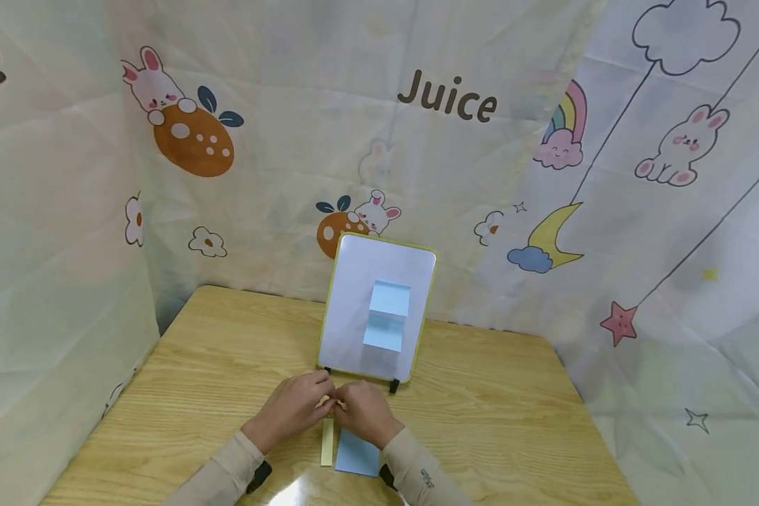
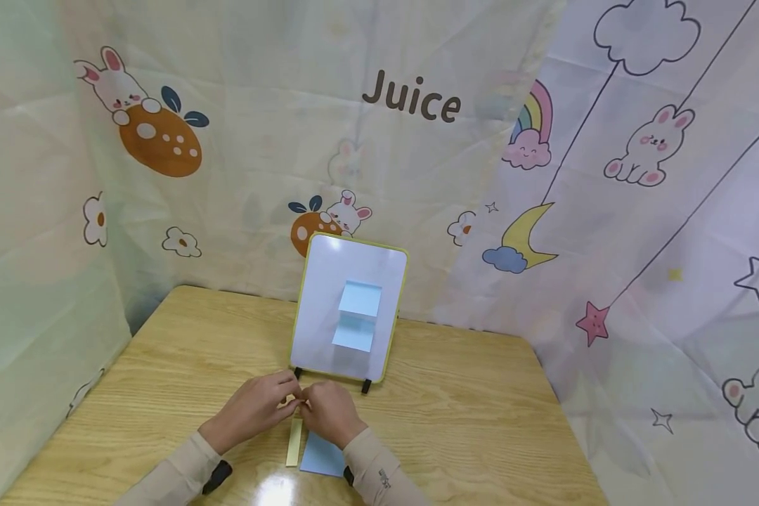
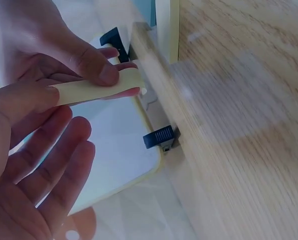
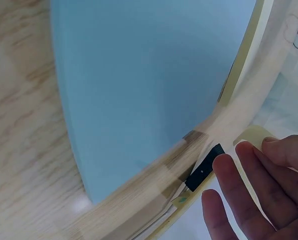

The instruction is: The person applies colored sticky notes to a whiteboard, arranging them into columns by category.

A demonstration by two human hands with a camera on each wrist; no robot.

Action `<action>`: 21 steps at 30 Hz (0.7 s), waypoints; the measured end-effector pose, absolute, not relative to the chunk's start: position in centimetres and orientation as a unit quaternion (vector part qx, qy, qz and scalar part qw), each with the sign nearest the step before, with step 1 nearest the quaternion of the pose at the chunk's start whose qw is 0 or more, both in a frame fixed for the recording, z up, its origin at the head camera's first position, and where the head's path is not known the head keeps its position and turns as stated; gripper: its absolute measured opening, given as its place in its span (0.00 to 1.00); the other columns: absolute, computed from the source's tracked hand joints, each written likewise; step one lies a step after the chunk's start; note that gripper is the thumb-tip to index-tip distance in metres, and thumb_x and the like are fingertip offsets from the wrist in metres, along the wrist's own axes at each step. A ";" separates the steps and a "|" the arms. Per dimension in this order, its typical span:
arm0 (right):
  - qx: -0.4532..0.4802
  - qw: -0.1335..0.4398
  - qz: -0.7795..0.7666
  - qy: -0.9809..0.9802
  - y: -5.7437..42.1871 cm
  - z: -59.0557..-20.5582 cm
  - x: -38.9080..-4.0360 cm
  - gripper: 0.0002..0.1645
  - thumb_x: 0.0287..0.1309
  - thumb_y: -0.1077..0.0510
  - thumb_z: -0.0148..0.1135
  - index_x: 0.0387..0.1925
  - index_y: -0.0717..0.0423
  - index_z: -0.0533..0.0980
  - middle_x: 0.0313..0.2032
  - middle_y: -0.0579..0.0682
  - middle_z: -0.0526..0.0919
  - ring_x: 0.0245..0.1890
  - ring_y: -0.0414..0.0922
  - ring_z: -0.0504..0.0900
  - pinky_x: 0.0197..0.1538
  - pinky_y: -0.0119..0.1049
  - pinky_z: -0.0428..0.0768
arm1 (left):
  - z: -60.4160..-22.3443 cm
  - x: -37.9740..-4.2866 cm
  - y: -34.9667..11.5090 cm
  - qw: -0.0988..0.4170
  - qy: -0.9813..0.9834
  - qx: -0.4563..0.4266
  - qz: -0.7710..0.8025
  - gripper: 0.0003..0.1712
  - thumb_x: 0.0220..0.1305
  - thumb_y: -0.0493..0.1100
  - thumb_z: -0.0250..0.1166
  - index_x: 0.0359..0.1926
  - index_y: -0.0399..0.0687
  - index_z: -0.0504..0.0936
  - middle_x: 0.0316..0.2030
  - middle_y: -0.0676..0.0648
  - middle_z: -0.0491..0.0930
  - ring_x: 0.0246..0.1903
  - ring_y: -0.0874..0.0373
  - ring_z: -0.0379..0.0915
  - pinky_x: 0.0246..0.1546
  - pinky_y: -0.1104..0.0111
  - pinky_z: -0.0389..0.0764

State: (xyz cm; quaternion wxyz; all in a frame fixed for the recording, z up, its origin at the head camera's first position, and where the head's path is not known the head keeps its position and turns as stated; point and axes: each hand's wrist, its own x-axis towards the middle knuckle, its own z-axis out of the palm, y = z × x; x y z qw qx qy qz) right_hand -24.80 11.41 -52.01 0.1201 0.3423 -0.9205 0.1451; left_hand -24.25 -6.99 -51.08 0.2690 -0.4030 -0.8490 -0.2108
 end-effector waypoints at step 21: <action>0.218 -0.196 0.564 -0.772 14.0 -53.5 -26.9 0.10 0.63 0.60 0.62 0.43 0.60 0.84 0.33 0.58 0.86 0.31 0.59 0.86 0.34 0.49 0.84 | -49.4 -24.3 -7.0 0.323 -0.819 -0.422 -0.215 0.08 0.49 0.36 0.74 0.27 0.52 0.83 0.28 0.57 0.76 0.24 0.68 0.70 0.22 0.78 0.73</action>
